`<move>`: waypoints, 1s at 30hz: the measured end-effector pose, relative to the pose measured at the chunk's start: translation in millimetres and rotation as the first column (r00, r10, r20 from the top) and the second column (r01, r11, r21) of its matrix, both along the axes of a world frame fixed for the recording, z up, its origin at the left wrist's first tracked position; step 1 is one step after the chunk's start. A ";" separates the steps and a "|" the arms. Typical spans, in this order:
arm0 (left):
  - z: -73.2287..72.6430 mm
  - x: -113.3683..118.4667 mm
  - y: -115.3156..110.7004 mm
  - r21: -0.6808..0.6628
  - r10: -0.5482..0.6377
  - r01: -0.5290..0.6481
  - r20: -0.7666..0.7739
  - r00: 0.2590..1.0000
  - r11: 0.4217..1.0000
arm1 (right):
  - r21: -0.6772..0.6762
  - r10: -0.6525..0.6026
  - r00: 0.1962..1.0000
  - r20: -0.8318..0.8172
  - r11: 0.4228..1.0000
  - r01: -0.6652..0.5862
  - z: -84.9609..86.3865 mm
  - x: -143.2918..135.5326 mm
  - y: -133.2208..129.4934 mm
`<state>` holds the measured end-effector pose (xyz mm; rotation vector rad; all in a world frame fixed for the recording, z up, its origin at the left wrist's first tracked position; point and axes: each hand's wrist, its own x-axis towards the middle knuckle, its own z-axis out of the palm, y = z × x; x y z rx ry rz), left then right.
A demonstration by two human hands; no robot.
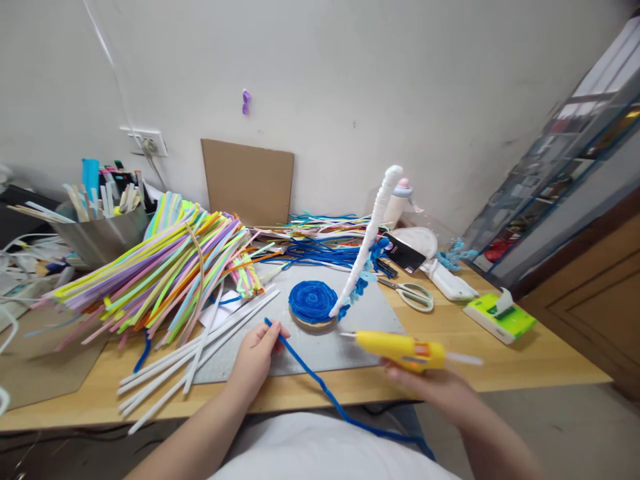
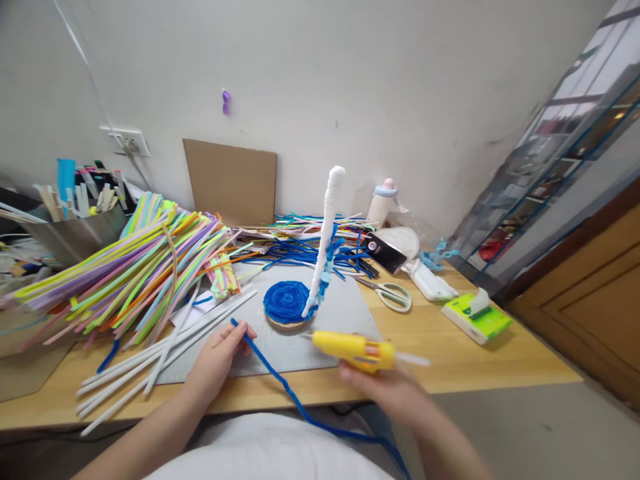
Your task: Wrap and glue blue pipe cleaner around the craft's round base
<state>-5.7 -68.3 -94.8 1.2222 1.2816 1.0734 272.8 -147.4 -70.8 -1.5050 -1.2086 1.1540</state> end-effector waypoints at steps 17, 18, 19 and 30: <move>-10.0 -2.8 -8.6 0.151 -0.028 0.067 -0.244 0.969 0.986 | 0.190 0.008 0.964 0.266 0.980 -0.061 -19.3 -90.5 41.5; -9.4 -3.0 -8.9 0.147 -0.035 0.071 -0.238 0.971 0.987 | 0.171 0.002 0.963 0.270 0.984 -0.050 -19.1 -90.3 41.9; -8.9 -3.2 -9.3 0.143 -0.041 0.076 -0.232 0.972 0.987 | 0.156 -0.002 0.963 0.271 0.987 -0.042 -18.7 -90.3 42.4; -7.4 -3.8 -10.5 0.150 -0.052 0.087 -0.225 0.973 0.985 | 0.150 0.046 0.951 0.305 0.984 -0.096 -18.7 -95.1 45.6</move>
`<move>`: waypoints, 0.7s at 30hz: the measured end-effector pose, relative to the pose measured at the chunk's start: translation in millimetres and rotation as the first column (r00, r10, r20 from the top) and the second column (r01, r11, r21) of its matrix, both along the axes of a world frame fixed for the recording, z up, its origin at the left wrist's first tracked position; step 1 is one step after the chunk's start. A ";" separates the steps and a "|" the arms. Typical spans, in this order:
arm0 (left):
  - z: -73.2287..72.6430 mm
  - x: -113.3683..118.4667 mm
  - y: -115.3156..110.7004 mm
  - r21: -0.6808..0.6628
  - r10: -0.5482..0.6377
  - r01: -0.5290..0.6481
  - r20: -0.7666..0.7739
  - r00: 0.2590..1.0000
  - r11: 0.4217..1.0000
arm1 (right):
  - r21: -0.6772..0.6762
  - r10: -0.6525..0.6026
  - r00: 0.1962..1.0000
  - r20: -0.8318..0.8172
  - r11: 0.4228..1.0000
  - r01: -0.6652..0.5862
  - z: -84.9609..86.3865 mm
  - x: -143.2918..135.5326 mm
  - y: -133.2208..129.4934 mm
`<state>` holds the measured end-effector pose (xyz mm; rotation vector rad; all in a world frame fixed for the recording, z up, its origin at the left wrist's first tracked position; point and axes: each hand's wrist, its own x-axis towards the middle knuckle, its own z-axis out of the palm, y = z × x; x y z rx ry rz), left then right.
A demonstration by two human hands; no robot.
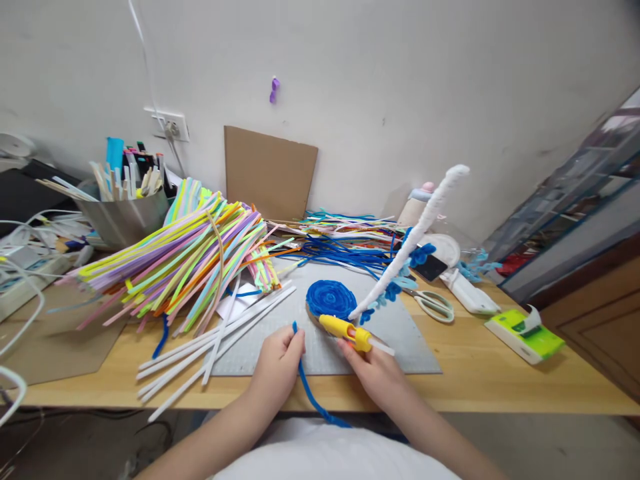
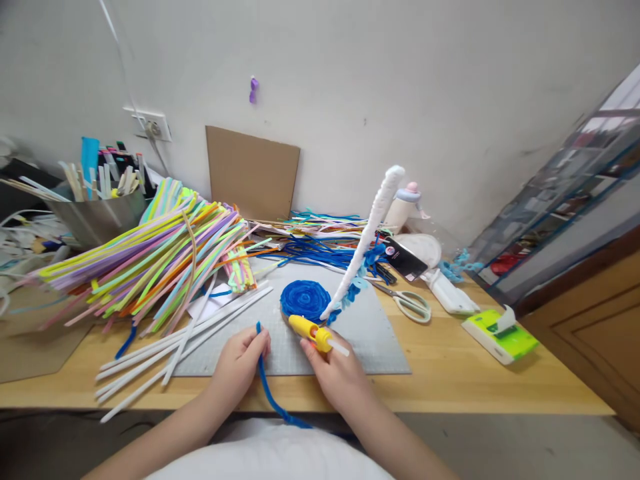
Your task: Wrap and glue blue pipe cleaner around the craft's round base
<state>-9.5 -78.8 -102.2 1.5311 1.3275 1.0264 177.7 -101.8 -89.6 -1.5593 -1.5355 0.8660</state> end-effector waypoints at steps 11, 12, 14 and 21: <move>0.4 -0.3 0.8 0.004 -0.014 0.014 -0.029 0.999 1.000 | -0.046 -0.002 0.999 0.034 0.999 0.003 2.4 2.6 -2.0; 0.4 -0.3 0.7 0.002 -0.013 0.013 -0.030 0.999 1.000 | -0.045 -0.002 0.999 0.040 0.999 0.004 3.4 3.1 -3.0; 0.3 -0.4 0.1 0.000 -0.011 0.011 -0.032 0.999 1.000 | -0.038 0.006 0.999 0.049 0.999 -0.004 5.7 4.2 -5.5; -2.3 -0.4 0.4 -0.002 -0.012 0.012 -0.030 0.999 1.000 | -0.044 0.010 0.996 0.087 0.999 -0.007 6.8 11.4 -10.4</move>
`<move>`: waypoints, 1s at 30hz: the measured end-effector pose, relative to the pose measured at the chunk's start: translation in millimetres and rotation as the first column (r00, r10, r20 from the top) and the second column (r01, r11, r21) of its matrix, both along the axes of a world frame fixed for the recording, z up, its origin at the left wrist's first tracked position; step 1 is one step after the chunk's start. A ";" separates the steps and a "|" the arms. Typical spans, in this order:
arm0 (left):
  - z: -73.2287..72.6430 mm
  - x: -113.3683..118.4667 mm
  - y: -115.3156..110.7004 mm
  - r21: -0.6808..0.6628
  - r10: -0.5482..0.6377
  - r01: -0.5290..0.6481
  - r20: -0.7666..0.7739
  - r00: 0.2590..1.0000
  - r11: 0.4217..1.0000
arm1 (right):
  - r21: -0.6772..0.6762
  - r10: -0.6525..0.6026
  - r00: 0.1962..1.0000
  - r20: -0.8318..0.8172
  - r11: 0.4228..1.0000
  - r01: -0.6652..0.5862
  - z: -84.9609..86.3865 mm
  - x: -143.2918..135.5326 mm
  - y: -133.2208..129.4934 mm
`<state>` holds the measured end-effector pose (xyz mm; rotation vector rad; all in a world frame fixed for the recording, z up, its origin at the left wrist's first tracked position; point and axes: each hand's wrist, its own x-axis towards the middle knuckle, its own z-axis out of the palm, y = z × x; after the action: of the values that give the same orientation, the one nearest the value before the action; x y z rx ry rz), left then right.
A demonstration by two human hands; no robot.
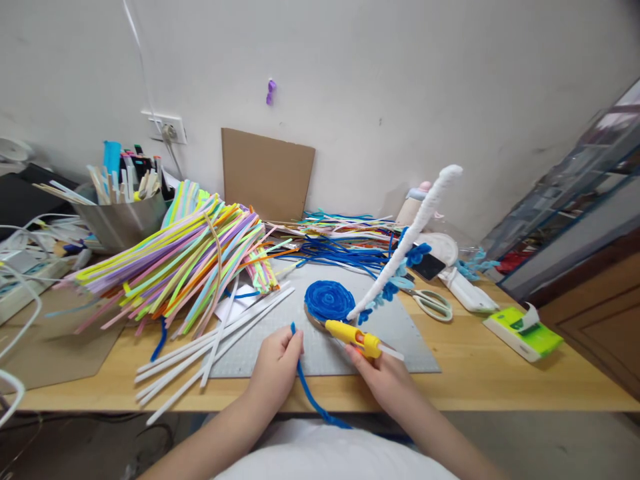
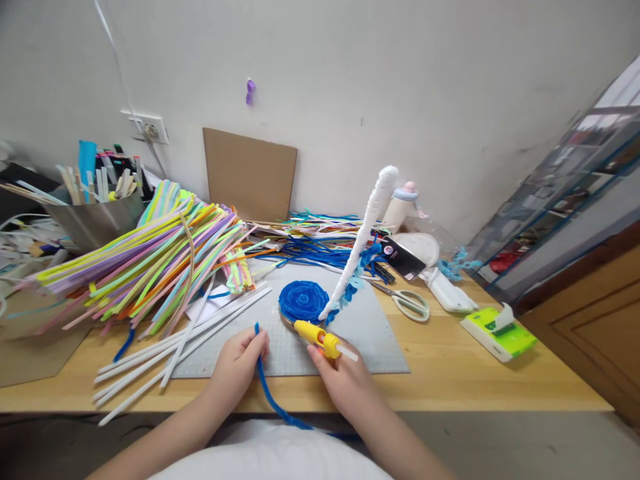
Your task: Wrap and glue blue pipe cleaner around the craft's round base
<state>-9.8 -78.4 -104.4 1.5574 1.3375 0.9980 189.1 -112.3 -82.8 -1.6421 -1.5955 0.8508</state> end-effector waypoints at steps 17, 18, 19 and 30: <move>-3.2 0.1 3.0 -0.015 0.001 -0.002 -0.021 1.000 1.000 | -0.009 -0.107 0.989 0.103 0.994 0.109 12.2 11.3 -11.0; -2.8 0.0 2.8 -0.018 0.001 -0.001 -0.026 1.000 1.000 | -0.011 -0.113 0.987 0.112 0.993 0.114 11.9 12.2 -11.4; -2.5 -0.2 2.5 -0.019 0.001 -0.002 -0.029 1.000 1.000 | -0.012 -0.118 0.986 0.120 0.993 0.120 11.3 13.2 -11.8; -0.9 -1.1 2.0 -0.017 0.000 -0.001 -0.038 0.999 1.000 | -0.145 -0.116 0.966 0.231 0.978 0.152 -2.8 30.6 -12.7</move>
<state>-10.9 -76.4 -105.3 1.5710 1.3695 0.9593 219.8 -124.9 -85.6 -1.9961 -1.5739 0.7646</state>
